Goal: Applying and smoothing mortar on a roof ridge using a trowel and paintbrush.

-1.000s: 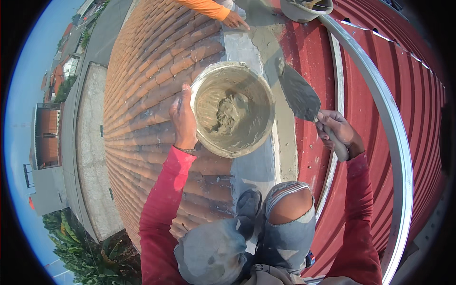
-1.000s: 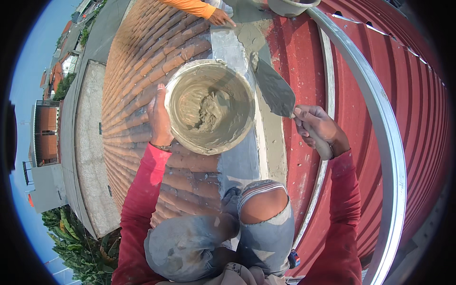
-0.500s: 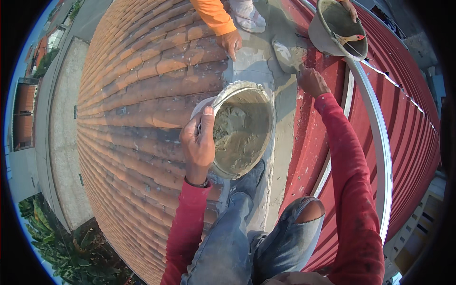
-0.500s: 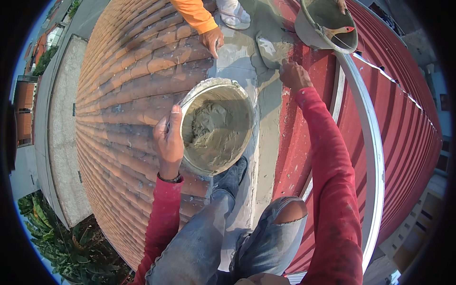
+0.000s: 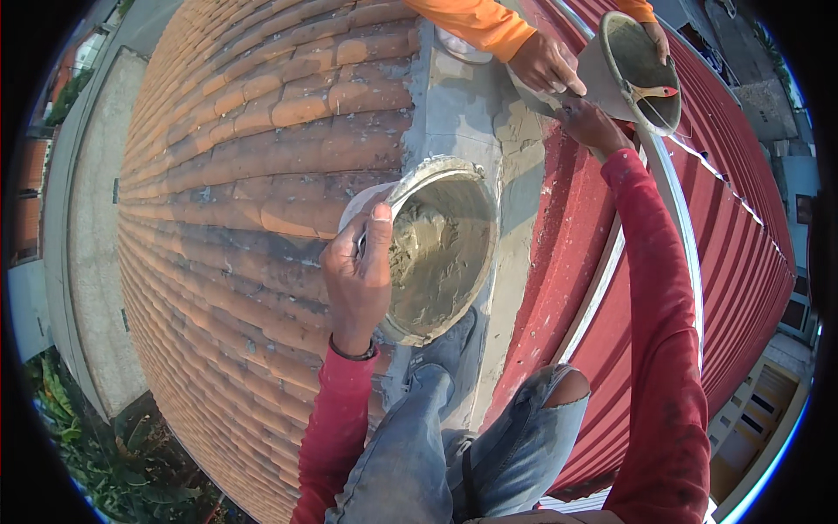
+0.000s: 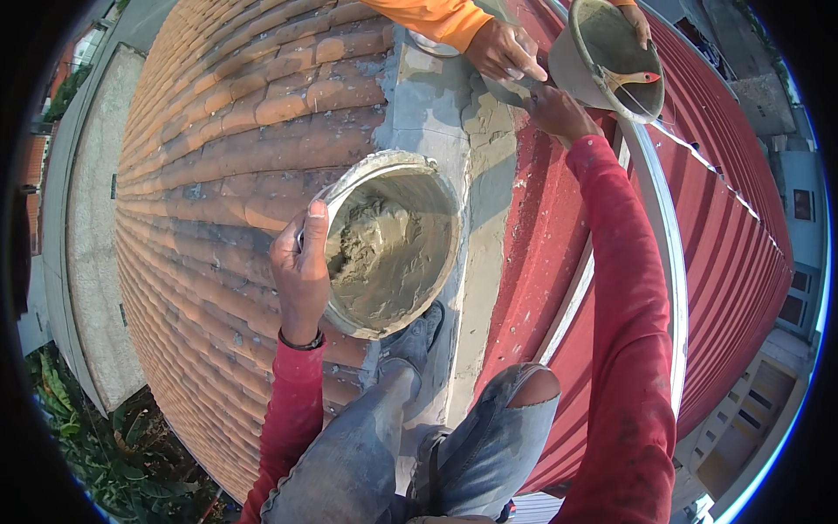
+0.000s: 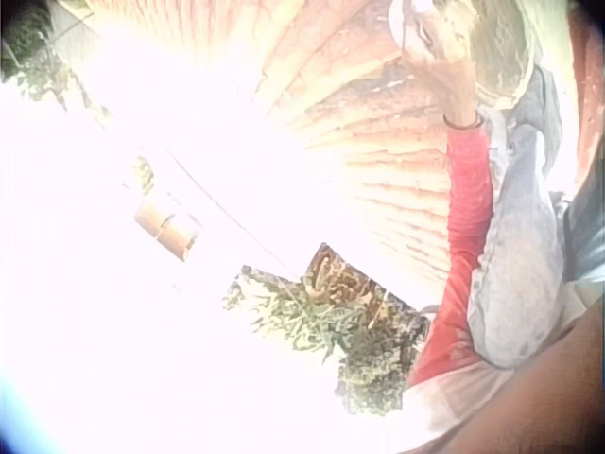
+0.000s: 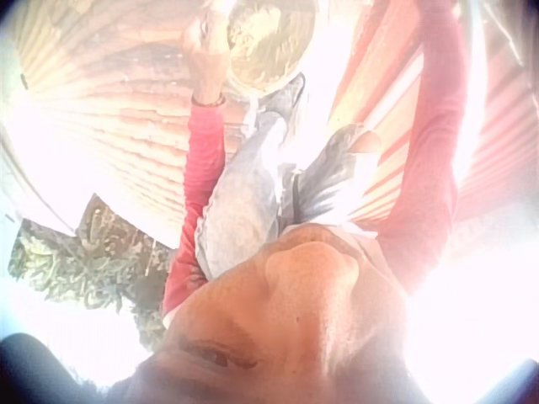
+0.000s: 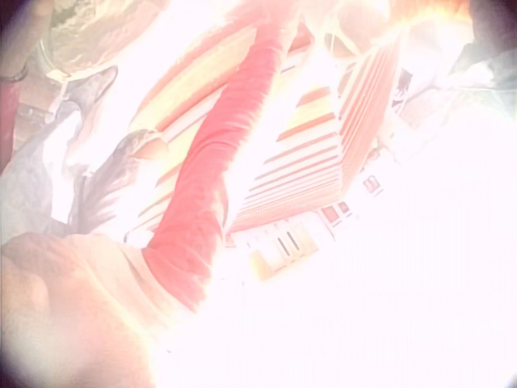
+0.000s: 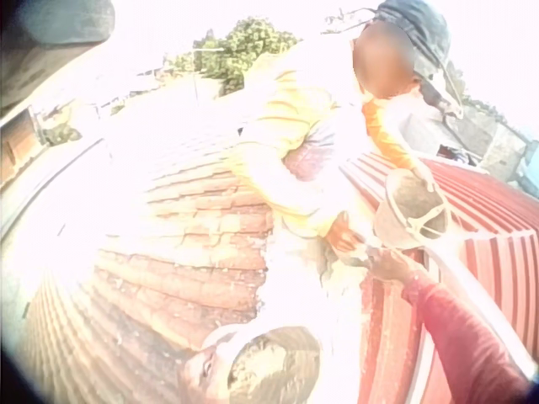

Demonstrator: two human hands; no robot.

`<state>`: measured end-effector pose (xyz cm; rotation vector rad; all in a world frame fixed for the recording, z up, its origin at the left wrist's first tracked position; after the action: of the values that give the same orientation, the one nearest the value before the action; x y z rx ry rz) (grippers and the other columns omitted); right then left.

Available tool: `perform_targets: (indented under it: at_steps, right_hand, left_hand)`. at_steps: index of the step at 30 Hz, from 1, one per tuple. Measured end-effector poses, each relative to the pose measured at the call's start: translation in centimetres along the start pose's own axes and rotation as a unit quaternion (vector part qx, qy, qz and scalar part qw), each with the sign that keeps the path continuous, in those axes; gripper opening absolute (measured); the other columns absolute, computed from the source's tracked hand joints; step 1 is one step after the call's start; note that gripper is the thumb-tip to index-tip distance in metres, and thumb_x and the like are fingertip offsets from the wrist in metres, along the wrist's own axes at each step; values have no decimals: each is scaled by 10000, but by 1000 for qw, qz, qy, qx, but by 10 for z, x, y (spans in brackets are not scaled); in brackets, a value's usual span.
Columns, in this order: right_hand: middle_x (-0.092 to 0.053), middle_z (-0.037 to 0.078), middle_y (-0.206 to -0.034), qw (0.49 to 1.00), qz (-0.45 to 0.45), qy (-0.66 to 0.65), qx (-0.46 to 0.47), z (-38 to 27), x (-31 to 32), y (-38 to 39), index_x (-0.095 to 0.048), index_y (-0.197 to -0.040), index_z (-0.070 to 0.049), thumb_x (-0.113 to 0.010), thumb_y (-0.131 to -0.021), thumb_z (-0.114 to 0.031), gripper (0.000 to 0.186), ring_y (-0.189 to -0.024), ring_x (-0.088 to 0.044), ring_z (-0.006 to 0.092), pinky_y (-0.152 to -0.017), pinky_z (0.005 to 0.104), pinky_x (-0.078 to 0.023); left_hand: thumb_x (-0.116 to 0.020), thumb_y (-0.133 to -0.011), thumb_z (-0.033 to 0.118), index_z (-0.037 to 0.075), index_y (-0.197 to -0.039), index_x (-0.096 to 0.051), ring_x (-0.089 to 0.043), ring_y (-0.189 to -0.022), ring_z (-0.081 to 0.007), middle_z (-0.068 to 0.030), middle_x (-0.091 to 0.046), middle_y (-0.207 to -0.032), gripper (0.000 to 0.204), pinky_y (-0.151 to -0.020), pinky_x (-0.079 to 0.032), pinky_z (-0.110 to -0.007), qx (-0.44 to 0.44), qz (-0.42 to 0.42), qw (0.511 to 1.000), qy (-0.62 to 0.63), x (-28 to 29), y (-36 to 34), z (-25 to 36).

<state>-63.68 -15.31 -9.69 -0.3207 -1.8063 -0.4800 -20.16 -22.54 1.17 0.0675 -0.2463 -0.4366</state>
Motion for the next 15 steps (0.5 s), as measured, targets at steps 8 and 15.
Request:
perform_targets:
  at_steps: [8, 15]
  right_hand:
    - [-649, 304, -828, 998, -42, -20, -45, -44, -43, 81, -622, -974, -14, -507, -945, -265, 278, -816, -647, 490, -749, 569, -505]
    - [-642, 276, -781, 996, -33, -81, -16, -88, 13, 135, -595, -904, 15, -512, -954, -199, 236, -734, -642, 463, -689, 540, -523]
  left_hand:
    - [-537, -1030, 295, -48, -1060, -694, -545, -781, -84, -40, -684, -852, 379, -718, -456, -253, -14, 23, 999, 41, 11, -4, -11]
    - [-542, -1029, 282, -53, -1062, -692, -548, -804, -86, -38, -683, -865, 368, -733, -457, -252, -3, 28, 999, 30, 10, -2, -2]
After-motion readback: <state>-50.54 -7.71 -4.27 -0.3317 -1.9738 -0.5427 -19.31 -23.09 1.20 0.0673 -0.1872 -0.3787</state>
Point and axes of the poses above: each hand's wrist, its own y-axis away from the middle knuckle, its own x-axis out of the back of the hand, z = x × y, the point moved 2 cm from there along -y, towards the middle knuckle
